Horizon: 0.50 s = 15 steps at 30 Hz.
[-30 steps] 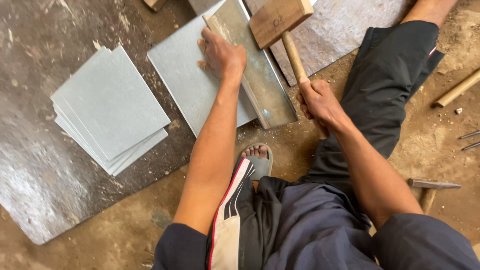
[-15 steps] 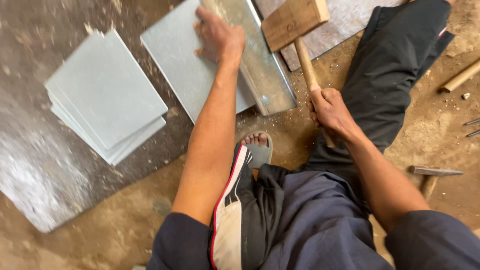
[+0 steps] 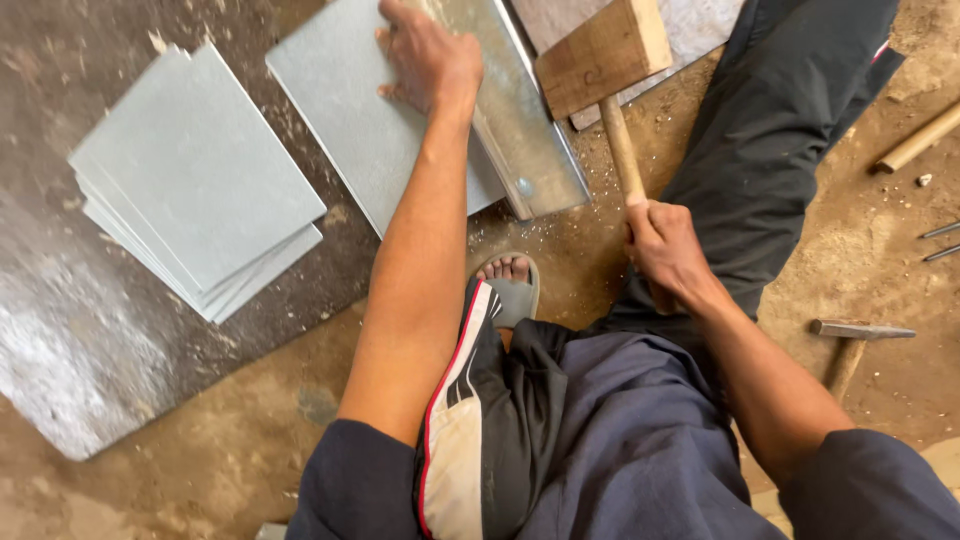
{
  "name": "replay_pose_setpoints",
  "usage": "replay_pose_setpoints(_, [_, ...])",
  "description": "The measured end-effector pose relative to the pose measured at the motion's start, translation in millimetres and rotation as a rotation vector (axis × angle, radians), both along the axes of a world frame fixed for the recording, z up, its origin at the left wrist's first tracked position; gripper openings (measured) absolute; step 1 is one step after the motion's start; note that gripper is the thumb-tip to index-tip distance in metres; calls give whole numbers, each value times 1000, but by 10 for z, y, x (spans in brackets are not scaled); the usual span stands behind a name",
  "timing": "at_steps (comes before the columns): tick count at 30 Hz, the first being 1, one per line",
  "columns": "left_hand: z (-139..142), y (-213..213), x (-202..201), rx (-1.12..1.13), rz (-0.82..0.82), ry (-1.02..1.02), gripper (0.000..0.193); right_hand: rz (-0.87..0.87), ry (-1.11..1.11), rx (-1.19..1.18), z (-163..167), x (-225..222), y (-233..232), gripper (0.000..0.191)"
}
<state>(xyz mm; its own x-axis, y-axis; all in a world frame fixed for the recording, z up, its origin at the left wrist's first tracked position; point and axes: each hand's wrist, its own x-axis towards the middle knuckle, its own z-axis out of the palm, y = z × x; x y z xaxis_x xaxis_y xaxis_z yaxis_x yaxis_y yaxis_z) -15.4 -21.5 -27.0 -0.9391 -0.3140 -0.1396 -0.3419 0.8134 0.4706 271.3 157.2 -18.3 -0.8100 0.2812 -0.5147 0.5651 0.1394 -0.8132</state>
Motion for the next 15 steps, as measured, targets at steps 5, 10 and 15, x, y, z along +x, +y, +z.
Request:
replay_pose_setpoints(5, [-109,-57,21,-16,-44,111,72,-115,32,-61,108,36,-59,46])
replay_pose_setpoints(10, [-150,-18,-31,-17,-69,61,72,51,295,214,376,-50,-103,43])
replay_pose_setpoints(15, [-42,-3,-12,3,21,26,74,173,426,313,436,-129,-220,37])
